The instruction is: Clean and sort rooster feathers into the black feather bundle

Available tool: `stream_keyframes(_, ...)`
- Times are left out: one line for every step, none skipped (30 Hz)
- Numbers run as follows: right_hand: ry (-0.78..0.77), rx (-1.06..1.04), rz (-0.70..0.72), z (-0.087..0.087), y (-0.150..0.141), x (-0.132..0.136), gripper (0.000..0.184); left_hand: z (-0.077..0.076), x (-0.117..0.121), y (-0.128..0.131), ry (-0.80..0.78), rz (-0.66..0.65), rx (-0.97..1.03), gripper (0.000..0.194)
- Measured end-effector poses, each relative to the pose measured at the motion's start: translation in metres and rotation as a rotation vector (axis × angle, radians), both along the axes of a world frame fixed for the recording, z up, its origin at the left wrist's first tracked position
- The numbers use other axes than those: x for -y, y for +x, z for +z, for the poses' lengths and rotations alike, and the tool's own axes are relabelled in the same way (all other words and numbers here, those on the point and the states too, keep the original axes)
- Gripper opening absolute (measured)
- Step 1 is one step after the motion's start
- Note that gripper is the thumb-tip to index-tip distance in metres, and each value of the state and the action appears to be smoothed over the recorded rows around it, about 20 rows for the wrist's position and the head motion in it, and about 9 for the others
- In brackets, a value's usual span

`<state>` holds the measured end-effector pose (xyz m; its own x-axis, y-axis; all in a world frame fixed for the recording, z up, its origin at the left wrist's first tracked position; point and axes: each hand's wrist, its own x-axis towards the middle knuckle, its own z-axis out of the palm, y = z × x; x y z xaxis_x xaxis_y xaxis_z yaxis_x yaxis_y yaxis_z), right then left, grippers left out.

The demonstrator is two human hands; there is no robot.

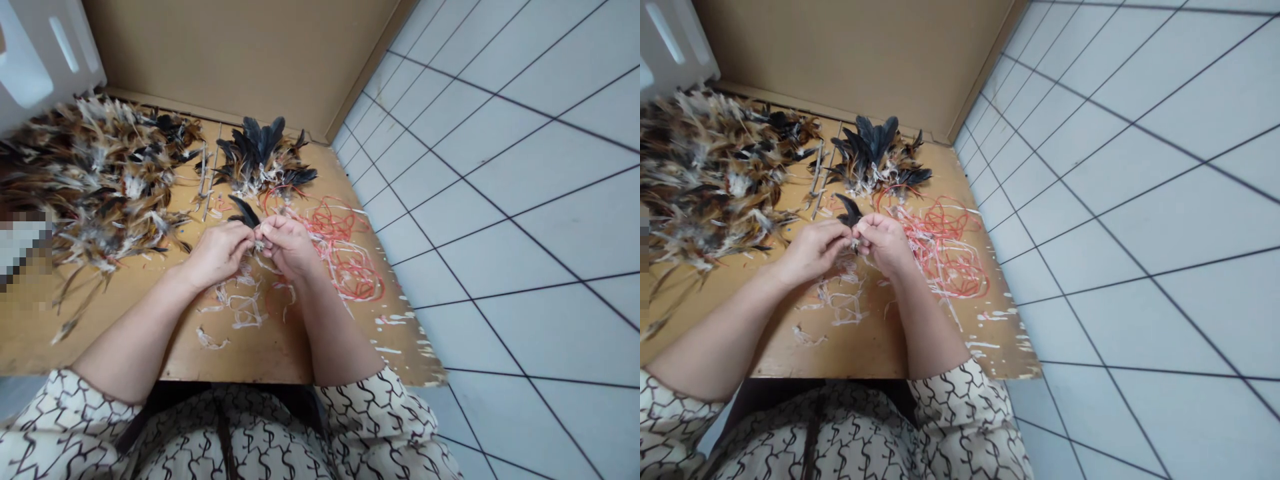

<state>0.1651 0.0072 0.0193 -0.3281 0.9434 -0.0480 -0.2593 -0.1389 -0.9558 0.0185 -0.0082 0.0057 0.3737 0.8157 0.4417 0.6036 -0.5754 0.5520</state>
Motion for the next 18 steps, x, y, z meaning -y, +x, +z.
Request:
stream_keyframes(-0.007, 0.008, 0.015, -0.001, 0.001, -0.001, 0.027, 0.002, -0.001, -0.001, -0.072, -0.018, 0.018, 0.018)
stream_keyframes(-0.014, 0.015, 0.033, -0.002, 0.002, -0.002, 0.028, 0.004, -0.001, -0.002, -0.144, -0.032, 0.037, 0.017)
stream_keyframes(-0.02, 0.022, 0.054, -0.003, 0.003, -0.002, 0.028, 0.006, -0.002, -0.004, -0.21, -0.04, 0.06, 0.016)
stream_keyframes(-0.024, 0.028, 0.074, -0.003, 0.003, -0.003, 0.027, 0.007, -0.003, -0.005, -0.268, -0.042, 0.082, 0.015)
stream_keyframes(-0.028, 0.034, 0.094, -0.004, 0.003, -0.003, 0.027, 0.007, -0.004, -0.006, -0.314, -0.038, 0.105, 0.014)
stream_keyframes(-0.03, 0.038, 0.111, -0.005, 0.004, -0.003, 0.026, 0.008, -0.004, -0.007, -0.349, -0.029, 0.124, 0.013)
stream_keyframes(-0.03, 0.04, 0.121, -0.005, 0.004, -0.003, 0.026, 0.008, -0.005, -0.008, -0.376, -0.021, 0.139, 0.012)
stream_keyframes(-0.03, 0.042, 0.129, -0.005, 0.004, -0.003, 0.025, 0.007, -0.006, -0.009, -0.396, -0.015, 0.15, 0.011)
stream_keyframes(-0.03, 0.047, 0.133, -0.005, 0.004, -0.003, 0.024, 0.007, -0.006, -0.01, -0.411, -0.012, 0.158, 0.01)
stream_keyframes(-0.031, 0.053, 0.134, -0.005, 0.004, -0.003, 0.023, 0.006, -0.007, -0.011, -0.422, -0.012, 0.167, 0.011)
stream_keyframes(-0.032, 0.06, 0.134, -0.005, 0.004, -0.003, 0.023, 0.006, -0.008, -0.012, -0.432, -0.011, 0.177, 0.012)
stream_keyframes(-0.035, 0.068, 0.131, -0.005, 0.004, -0.003, 0.022, 0.006, -0.008, -0.013, -0.441, -0.011, 0.185, 0.013)
stream_keyframes(-0.041, 0.077, 0.129, -0.005, 0.004, -0.003, 0.021, 0.006, -0.008, -0.013, -0.448, -0.008, 0.191, 0.015)
stream_keyframes(-0.047, 0.086, 0.127, -0.006, 0.004, -0.003, 0.021, 0.006, -0.009, -0.014, -0.453, -0.001, 0.194, 0.016)
stream_keyframes(-0.052, 0.093, 0.124, -0.007, 0.004, -0.004, 0.021, 0.006, -0.009, -0.014, -0.455, 0.008, 0.196, 0.016)
stream_keyframes(-0.056, 0.1, 0.123, -0.008, 0.004, -0.004, 0.021, 0.006, -0.009, -0.015, -0.453, 0.018, 0.197, 0.016)
stream_keyframes(-0.057, 0.108, 0.121, -0.008, 0.004, -0.004, 0.021, 0.006, -0.009, -0.014, -0.448, 0.027, 0.199, 0.017)
stream_keyframes(-0.055, 0.118, 0.119, -0.009, 0.003, -0.004, 0.02, 0.005, -0.009, -0.014, -0.442, 0.036, 0.202, 0.017)
